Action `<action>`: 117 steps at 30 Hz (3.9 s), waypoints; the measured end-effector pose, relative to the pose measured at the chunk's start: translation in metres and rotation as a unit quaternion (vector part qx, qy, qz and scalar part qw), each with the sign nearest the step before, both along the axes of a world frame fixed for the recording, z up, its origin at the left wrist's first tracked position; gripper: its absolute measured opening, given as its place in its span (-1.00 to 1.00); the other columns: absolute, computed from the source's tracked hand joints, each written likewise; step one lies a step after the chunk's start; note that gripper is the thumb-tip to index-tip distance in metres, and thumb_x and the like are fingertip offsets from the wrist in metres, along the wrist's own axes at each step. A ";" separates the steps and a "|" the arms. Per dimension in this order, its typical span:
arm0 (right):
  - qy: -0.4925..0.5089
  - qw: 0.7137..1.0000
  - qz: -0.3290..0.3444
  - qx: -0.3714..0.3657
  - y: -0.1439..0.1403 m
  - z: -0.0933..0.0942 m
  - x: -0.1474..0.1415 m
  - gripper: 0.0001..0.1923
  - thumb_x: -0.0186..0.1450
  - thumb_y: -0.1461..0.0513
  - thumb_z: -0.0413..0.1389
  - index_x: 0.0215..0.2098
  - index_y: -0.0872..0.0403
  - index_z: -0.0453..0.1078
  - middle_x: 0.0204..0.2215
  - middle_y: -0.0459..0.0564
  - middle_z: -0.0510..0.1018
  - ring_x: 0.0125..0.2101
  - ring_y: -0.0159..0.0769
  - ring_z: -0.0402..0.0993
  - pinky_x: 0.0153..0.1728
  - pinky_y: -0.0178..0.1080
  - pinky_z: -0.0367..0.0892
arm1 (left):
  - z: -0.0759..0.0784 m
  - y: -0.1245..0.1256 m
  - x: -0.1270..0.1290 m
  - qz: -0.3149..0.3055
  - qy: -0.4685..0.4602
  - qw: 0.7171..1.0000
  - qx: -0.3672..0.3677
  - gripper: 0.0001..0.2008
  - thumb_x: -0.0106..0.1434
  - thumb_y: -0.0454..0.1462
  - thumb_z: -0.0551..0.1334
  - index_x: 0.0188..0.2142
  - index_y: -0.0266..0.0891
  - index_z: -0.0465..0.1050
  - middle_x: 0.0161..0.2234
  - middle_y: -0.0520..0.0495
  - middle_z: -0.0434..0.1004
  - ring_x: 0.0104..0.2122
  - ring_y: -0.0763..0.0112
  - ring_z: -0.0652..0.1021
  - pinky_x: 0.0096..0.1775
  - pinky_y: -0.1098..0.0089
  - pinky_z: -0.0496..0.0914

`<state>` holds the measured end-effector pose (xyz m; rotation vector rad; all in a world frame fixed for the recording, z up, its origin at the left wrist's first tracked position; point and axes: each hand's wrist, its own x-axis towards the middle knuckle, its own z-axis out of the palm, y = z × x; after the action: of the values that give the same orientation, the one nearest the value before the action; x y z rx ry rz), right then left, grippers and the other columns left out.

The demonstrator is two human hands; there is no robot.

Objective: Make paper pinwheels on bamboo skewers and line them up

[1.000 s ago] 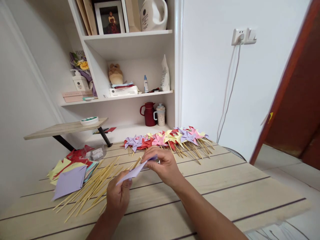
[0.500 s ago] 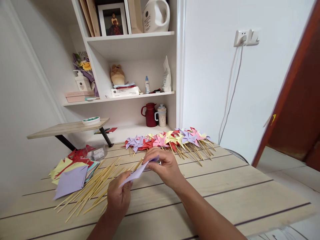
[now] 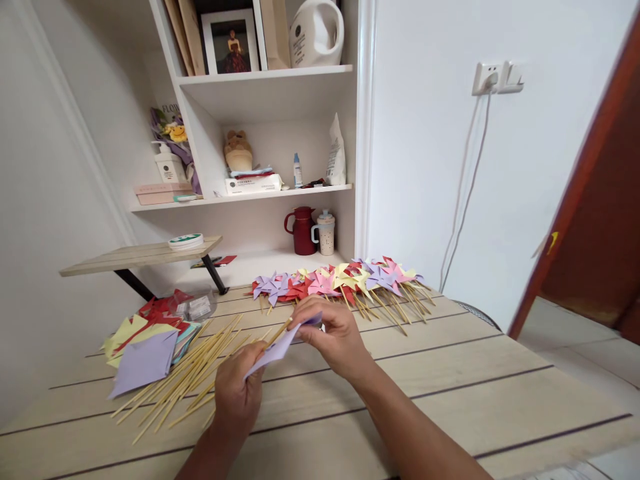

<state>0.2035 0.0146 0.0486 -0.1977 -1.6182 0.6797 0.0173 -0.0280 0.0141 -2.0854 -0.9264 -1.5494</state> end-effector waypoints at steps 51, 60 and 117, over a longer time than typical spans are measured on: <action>-0.011 0.991 -0.127 0.044 -0.005 -0.005 -0.001 -0.91 0.31 0.22 0.23 -0.20 -0.07 0.52 -0.32 0.00 0.57 -0.21 -0.12 0.47 -0.09 -0.01 0.36 | 0.006 -0.004 0.000 0.123 0.089 0.983 0.103 -0.87 0.41 -0.37 0.09 -0.17 -0.25 0.40 -0.57 0.04 0.51 -0.60 0.44 0.46 -0.50 0.37 0.26; -0.036 0.984 -0.176 -0.016 0.006 -0.017 0.000 -0.83 0.30 0.20 0.24 -0.12 -0.07 0.51 -0.23 0.02 0.60 -0.14 -0.11 0.50 -0.07 -0.04 0.39 | -0.003 0.004 0.000 0.125 0.059 0.988 0.074 -0.88 0.39 -0.35 0.15 -0.16 -0.26 0.47 -0.48 -0.04 0.60 -0.52 0.38 0.55 -0.43 0.37 0.36; -0.080 0.911 0.043 -0.402 0.008 -0.076 -0.072 -0.68 0.17 0.01 0.21 -0.47 0.09 0.36 -0.63 -0.18 0.42 -0.69 -0.49 0.28 -0.61 -0.37 0.19 | -0.032 0.037 -0.001 -0.364 -0.603 0.530 -0.472 -0.66 0.11 -0.13 0.45 -0.18 -0.28 0.57 -0.25 -0.10 0.60 -0.36 0.42 0.54 -0.40 0.45 0.43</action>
<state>0.1315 0.0221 -0.0275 -0.8010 -1.4198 1.4076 0.0161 0.0091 -0.0184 -1.6219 -1.6759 -3.9121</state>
